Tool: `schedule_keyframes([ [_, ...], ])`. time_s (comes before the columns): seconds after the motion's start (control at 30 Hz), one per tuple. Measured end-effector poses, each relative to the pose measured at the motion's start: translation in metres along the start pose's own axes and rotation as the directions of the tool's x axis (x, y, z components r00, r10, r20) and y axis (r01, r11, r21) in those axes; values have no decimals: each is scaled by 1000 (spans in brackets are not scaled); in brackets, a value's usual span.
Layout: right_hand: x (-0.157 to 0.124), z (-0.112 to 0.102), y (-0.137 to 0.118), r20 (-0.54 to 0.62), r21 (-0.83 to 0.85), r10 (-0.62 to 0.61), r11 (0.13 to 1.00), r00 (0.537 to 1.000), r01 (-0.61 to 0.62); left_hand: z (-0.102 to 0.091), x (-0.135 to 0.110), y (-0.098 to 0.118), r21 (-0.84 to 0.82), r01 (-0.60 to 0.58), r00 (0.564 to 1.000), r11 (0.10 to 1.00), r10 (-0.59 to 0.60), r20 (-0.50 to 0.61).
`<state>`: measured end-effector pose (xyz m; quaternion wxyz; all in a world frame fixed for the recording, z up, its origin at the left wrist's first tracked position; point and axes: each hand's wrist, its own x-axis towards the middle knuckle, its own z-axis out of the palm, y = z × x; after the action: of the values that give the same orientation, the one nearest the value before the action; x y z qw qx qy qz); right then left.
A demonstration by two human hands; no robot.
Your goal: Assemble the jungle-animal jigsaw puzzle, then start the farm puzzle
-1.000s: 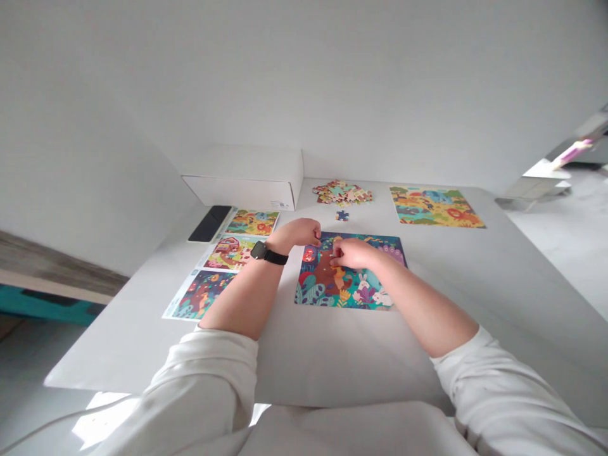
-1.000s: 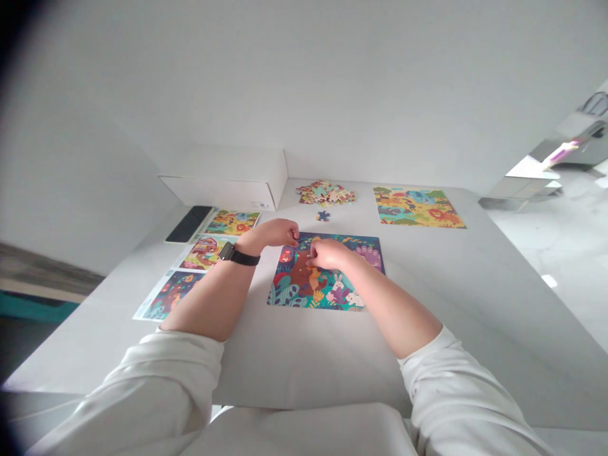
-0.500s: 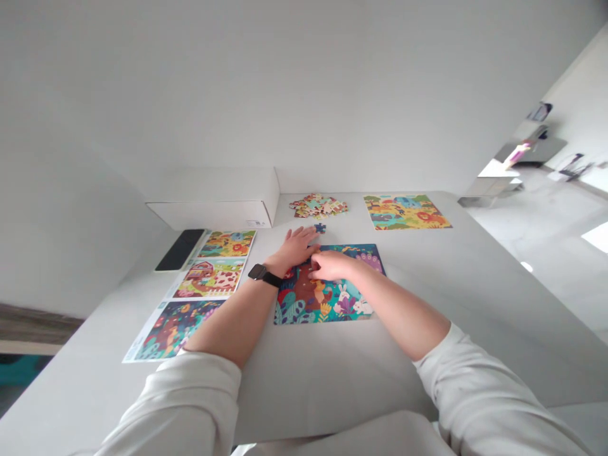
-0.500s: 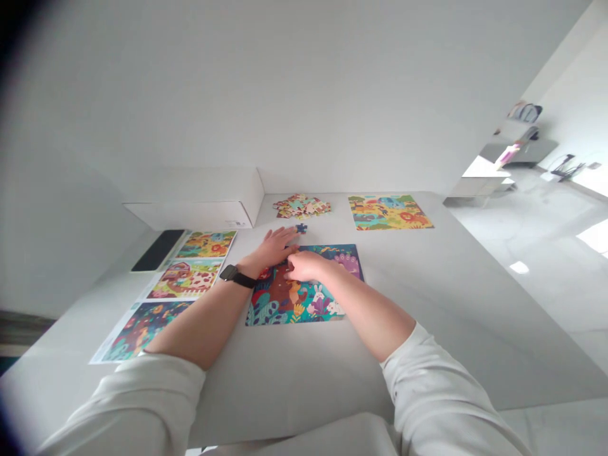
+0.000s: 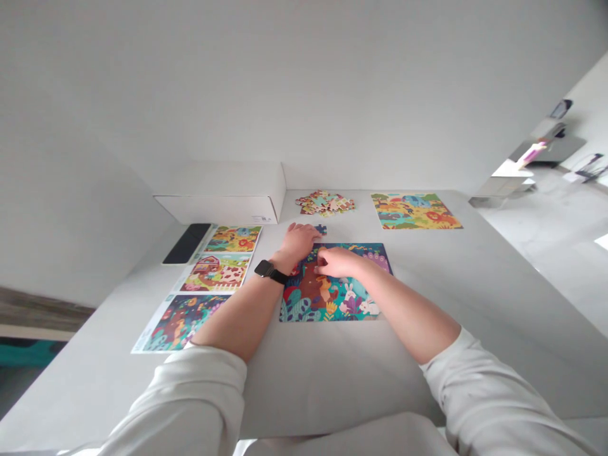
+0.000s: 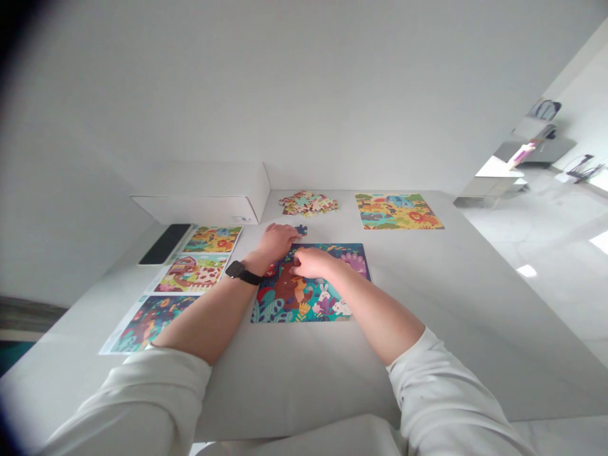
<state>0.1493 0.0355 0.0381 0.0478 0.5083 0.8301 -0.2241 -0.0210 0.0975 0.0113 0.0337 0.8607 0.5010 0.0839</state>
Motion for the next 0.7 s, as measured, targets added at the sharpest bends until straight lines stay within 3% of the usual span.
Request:
schedule_keyframes([
  [0.3, -5, -1, 0, -29, 2, -9, 1000, 1000, 9, -9, -6, -10, -15, 154, 987, 988, -155, -47],
  [0.7, -5, -1, -1, -43, 32, 1, 999, 999, 1, 8, 0, -26, -293, 103, 969, 950, -162, -187],
])
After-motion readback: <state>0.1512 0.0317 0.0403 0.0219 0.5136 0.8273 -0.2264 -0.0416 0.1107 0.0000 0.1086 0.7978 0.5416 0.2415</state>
